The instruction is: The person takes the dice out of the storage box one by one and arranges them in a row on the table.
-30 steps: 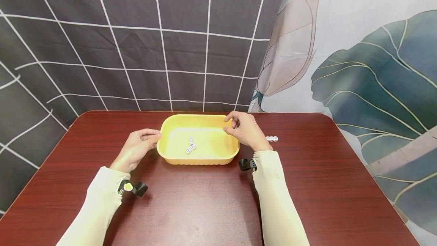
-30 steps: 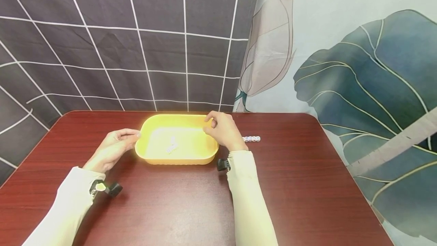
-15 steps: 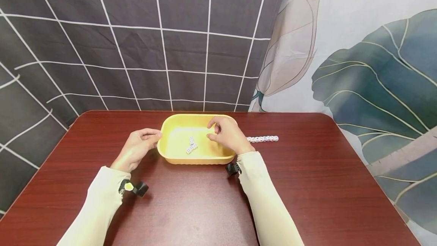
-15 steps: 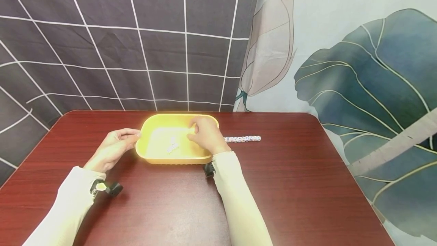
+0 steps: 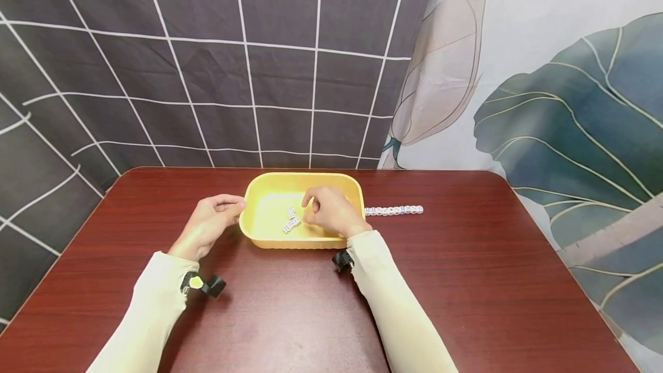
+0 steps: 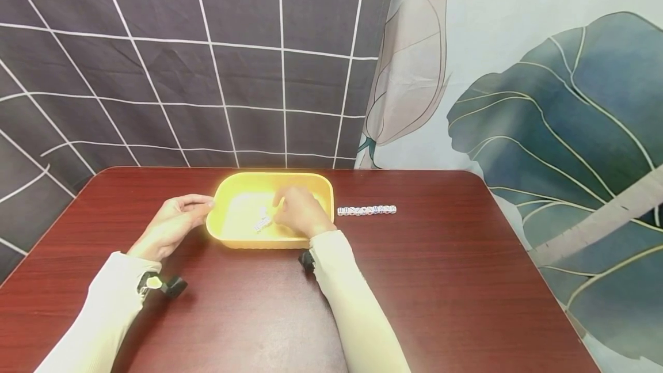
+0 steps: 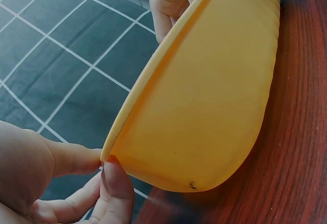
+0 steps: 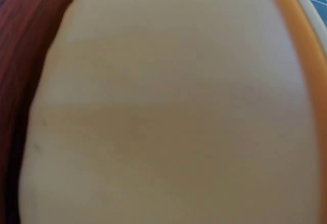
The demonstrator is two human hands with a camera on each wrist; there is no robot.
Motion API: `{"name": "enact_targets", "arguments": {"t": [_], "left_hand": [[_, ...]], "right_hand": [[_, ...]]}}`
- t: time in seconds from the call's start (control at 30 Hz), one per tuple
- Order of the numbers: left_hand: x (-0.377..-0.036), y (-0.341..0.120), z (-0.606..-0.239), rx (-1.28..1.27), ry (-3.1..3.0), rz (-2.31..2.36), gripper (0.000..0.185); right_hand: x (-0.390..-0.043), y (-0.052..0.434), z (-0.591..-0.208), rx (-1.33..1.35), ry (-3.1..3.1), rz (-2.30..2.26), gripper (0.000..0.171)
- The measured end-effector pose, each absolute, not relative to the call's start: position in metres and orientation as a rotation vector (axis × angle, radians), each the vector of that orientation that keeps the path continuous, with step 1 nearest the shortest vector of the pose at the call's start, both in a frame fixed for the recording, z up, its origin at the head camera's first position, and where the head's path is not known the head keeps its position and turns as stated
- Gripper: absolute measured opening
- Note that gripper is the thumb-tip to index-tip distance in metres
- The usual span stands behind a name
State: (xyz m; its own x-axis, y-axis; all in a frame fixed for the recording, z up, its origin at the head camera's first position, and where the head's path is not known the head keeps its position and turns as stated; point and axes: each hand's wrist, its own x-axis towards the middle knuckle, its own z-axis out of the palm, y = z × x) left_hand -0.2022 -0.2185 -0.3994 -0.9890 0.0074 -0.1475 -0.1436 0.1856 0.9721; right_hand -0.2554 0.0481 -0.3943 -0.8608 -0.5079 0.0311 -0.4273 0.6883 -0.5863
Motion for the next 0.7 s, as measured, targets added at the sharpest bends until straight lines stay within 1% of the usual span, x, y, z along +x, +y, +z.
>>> {"name": "enact_targets", "arguments": {"t": [0.2, 0.7], "left_hand": [[-0.202, -0.219, -0.4, -0.135, 2.318, 1.929, 0.045], [-0.204, -0.22, -0.402, -0.133, 2.322, 1.927, 0.045]], "right_hand": [[-0.255, 0.041, -0.4, -0.778, 2.728, -0.889, 0.02], [-0.253, 0.032, -0.41, -0.786, 2.75, -0.769, 0.015]]}}
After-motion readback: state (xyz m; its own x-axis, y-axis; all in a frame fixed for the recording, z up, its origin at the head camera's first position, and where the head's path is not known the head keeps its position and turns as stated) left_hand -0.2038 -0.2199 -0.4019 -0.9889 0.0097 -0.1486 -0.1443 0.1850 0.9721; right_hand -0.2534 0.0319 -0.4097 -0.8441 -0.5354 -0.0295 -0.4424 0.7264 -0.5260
